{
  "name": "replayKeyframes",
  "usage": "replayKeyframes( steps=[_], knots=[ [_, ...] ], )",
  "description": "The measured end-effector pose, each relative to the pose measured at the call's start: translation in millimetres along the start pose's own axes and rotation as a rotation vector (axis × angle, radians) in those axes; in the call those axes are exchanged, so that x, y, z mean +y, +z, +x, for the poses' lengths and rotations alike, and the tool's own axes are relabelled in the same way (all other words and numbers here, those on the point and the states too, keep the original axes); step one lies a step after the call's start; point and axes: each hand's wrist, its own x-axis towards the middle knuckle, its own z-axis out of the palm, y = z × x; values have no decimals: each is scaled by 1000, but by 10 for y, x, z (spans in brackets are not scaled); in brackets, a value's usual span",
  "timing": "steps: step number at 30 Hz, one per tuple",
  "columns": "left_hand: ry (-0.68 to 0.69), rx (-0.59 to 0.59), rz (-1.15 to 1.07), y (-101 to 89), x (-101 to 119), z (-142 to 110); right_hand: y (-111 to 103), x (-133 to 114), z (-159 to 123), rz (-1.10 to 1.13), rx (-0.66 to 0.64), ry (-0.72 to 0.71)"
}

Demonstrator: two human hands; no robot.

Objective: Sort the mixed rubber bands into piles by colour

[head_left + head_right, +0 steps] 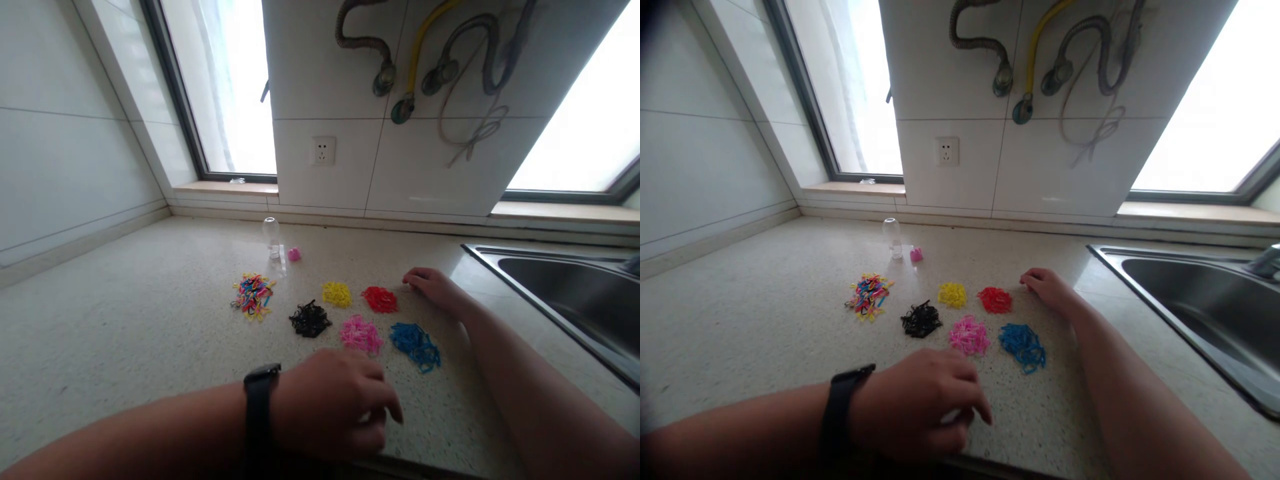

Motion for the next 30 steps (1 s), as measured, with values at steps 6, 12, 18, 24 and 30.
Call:
replayKeyframes(
  steps=[6, 12, 18, 24, 30],
  knots=[
    [205, -76, 42, 325, -111, -28, -22, -19, -18, 102, 5, 45],
    [291, -37, 142, 329, -145, -51, -114, -197, -137, 273, 26, -4],
    [308, -45, 253, 339, -80, -74, -6, -1068, -262, 242, -26, -235],
    [319, -66, 250, 311, -44, -103, 629, -2123, -252, -18, -391, -589],
    [328, -59, 242, 320, -65, -103, 1357, -2498, -102, -482, -477, -852]
  ],
)
